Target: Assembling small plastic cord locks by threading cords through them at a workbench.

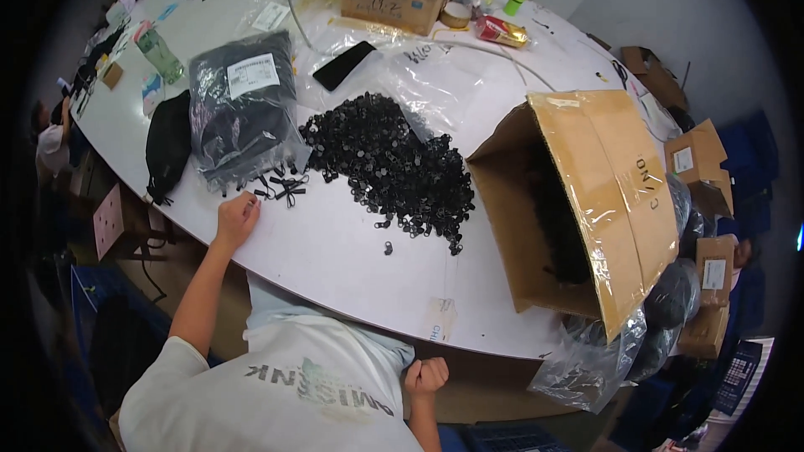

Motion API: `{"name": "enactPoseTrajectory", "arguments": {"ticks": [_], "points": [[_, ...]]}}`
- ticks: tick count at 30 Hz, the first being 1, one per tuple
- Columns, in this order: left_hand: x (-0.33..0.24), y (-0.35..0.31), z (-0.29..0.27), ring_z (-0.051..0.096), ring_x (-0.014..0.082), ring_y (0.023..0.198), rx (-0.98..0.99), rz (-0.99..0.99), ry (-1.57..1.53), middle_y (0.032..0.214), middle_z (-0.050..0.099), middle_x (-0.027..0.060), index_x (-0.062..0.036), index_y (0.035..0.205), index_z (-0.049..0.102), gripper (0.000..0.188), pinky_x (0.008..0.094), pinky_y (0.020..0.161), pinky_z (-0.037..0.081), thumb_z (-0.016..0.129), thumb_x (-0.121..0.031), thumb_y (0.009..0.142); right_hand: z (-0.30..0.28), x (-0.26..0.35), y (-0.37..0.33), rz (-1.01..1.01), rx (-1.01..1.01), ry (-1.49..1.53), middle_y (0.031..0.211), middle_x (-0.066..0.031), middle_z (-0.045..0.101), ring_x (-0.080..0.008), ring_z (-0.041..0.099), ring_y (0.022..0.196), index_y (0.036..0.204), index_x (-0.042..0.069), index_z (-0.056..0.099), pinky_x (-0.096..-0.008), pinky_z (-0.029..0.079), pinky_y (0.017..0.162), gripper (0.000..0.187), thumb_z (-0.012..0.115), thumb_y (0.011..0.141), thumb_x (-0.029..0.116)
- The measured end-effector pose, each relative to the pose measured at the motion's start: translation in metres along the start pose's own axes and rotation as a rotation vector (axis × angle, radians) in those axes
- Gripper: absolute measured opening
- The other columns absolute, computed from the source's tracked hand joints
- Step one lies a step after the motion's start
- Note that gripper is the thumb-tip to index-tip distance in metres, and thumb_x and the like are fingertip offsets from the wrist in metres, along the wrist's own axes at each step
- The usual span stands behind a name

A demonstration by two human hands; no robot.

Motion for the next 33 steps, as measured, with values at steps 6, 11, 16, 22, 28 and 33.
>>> {"name": "enactPoseTrajectory", "arguments": {"ticks": [6, 11, 16, 22, 28, 33], "points": [[0.0, -0.015, -0.017, 0.056, 0.0258, 0.053, -0.003, -0.028, -0.032, 0.062, 0.056, 0.0107, -0.0039, 0.078, 0.058, 0.008, 0.0353, 0.049, 0.042, 0.064, -0.01, 0.079, -0.016, 0.076, 0.144, -0.307, -0.134, 0.022, 0.052, -0.0088, 0.048, -0.0253, 0.043, 0.045, 0.053, 0.001, 0.048, -0.0347, 0.033, 0.045, 0.021, 0.047, 0.073, -0.004], [0.017, -0.006, -0.013, 0.054, 0.0248, 0.05, -0.077, -0.043, -0.169, 0.059, 0.053, 0.0095, -0.0046, 0.076, 0.058, 0.008, 0.0351, 0.048, 0.041, 0.065, -0.006, 0.077, 0.022, 0.096, 0.241, -0.358, -0.129, 0.017, 0.056, -0.0105, 0.05, -0.0272, 0.045, 0.05, 0.058, 0.001, 0.05, -0.035, 0.034, 0.047, 0.02, 0.055, 0.076, -0.002], [0.021, -0.005, -0.018, 0.052, 0.0246, 0.047, -0.095, -0.116, -0.243, 0.055, 0.051, 0.0091, -0.0042, 0.074, 0.057, 0.009, 0.035, 0.047, 0.039, 0.065, -0.006, 0.077, 0.103, 0.135, 0.257, -0.34, 0.311, -0.111, 0.076, -0.0119, 0.055, -0.0301, 0.054, 0.075, 0.077, 0.004, 0.057, -0.0417, 0.039, 0.068, 0.013, 0.068, 0.071, 0.008], [0.026, -0.011, -0.022, 0.05, 0.0242, 0.049, -0.371, -0.217, -0.094, 0.058, 0.05, 0.0071, -0.006, 0.075, 0.059, 0.006, 0.0355, 0.048, 0.039, 0.065, -0.006, 0.076, 0.214, 0.179, 0.221, -0.482, 0.731, -0.075, 0.126, -0.0252, 0.047, -0.0381, 0.043, 0.12, 0.117, -0.008, 0.049, -0.0455, 0.034, 0.101, 0.053, 0.066, 0.079, 0.026], [0.02, -0.029, -0.036, 0.055, 0.0268, 0.075, -0.284, -0.179, 0.069, 0.079, 0.057, 0.0068, -0.0059, 0.084, 0.062, 0.011, 0.0386, 0.063, 0.045, 0.066, -0.007, 0.074, 0.249, 0.18, 0.207, -0.441, 0.73, -0.148, 0.134, -0.0307, 0.038, -0.0409, 0.034, 0.129, 0.125, -0.012, 0.04, -0.0478, 0.027, 0.108, 0.066, 0.066, 0.08, 0.03], [0.009, -0.023, -0.043, 0.054, 0.0323, 0.097, -0.201, -0.032, 0.002, 0.107, 0.059, 0.0137, -0.0017, 0.097, 0.064, 0.022, 0.0392, 0.081, 0.046, 0.066, -0.008, 0.076, 0.271, 0.187, 0.201, -0.458, 0.731, -0.037, 0.138, -0.0321, 0.032, -0.0431, 0.028, 0.132, 0.131, -0.013, 0.034, -0.0481, 0.025, 0.11, 0.074, 0.066, 0.08, 0.029]]}}
Point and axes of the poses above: each hand's wrist, its own y-axis towards the middle knuckle, its own z-axis out of the palm, x = y × z, the point moved 2 cm from there along y, towards the middle knuckle
